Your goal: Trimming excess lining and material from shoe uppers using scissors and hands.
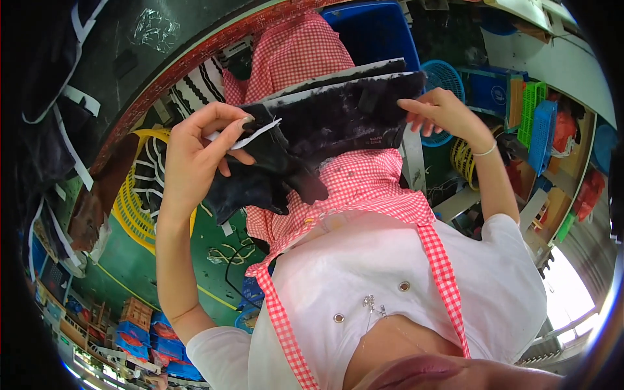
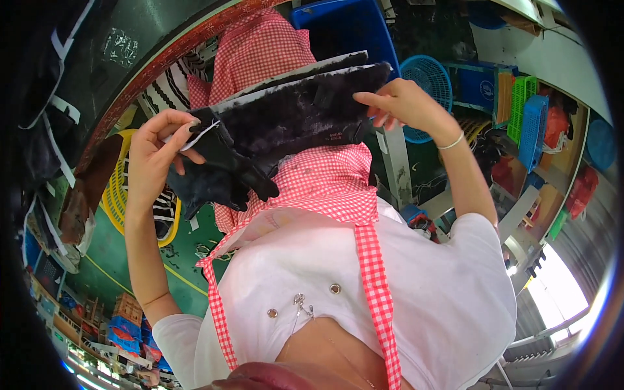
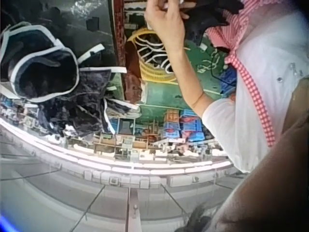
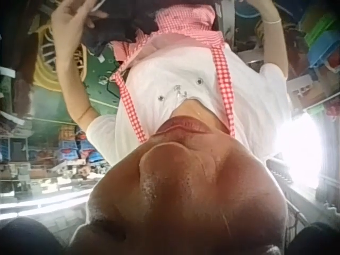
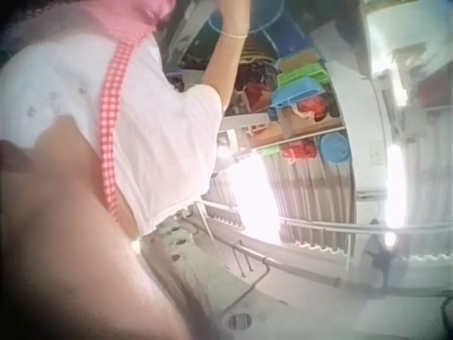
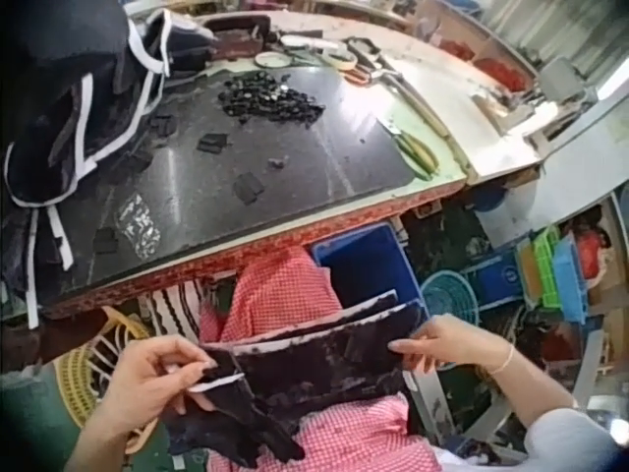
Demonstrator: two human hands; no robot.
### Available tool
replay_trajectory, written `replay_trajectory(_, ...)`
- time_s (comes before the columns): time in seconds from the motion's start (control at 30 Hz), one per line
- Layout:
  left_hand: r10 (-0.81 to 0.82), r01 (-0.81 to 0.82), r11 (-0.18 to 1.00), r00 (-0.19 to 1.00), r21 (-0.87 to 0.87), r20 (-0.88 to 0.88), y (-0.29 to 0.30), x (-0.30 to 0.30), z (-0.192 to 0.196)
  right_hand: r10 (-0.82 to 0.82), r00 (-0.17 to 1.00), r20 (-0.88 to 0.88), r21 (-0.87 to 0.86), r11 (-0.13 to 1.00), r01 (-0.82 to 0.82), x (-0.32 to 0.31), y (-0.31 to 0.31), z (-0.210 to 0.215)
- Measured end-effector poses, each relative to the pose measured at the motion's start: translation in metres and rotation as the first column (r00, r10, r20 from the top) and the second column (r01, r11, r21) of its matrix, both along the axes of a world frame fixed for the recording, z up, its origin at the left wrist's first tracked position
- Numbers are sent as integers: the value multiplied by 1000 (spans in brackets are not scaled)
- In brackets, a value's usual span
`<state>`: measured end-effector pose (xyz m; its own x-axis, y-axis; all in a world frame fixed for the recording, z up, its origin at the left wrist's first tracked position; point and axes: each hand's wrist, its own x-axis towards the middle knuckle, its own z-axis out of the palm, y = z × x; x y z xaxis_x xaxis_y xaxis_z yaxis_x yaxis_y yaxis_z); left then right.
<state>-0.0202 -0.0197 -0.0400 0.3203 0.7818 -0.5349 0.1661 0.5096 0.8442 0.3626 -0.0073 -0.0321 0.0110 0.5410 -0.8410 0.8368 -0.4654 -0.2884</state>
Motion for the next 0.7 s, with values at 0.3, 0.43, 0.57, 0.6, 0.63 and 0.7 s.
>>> replay_trajectory(0.3, 9, -9, 1000, 1000, -6, -4, -9, -5, 1, -11, 918, -397, 636, 718, 283, -4, -4, -23)
replay_trajectory(0.43, -10, 10, 1000, 1000, 10, 5, -10, -4, 2, 0, 768, -640, 552, 695, 460, -41, 10, -27)
replay_trajectory(0.57, 25, -24, 999, 999, -39, 43, -9, -6, 4, -79, 634, -770, 369, 755, 542, -64, 22, -27)
replay_trajectory(0.6, 22, -20, 999, 998, -25, 66, -10, -5, 4, 46, 706, -707, 434, 817, 381, -81, 22, -16)
replay_trajectory(0.63, 19, -18, 1000, 996, -10, 88, -11, -3, 4, 333, 716, -613, 609, 777, 160, -101, 19, -24)
replay_trajectory(0.7, 15, -19, 999, 991, 30, 136, -11, -2, 2, 666, 682, -304, 719, 630, -295, -141, 4, -24)
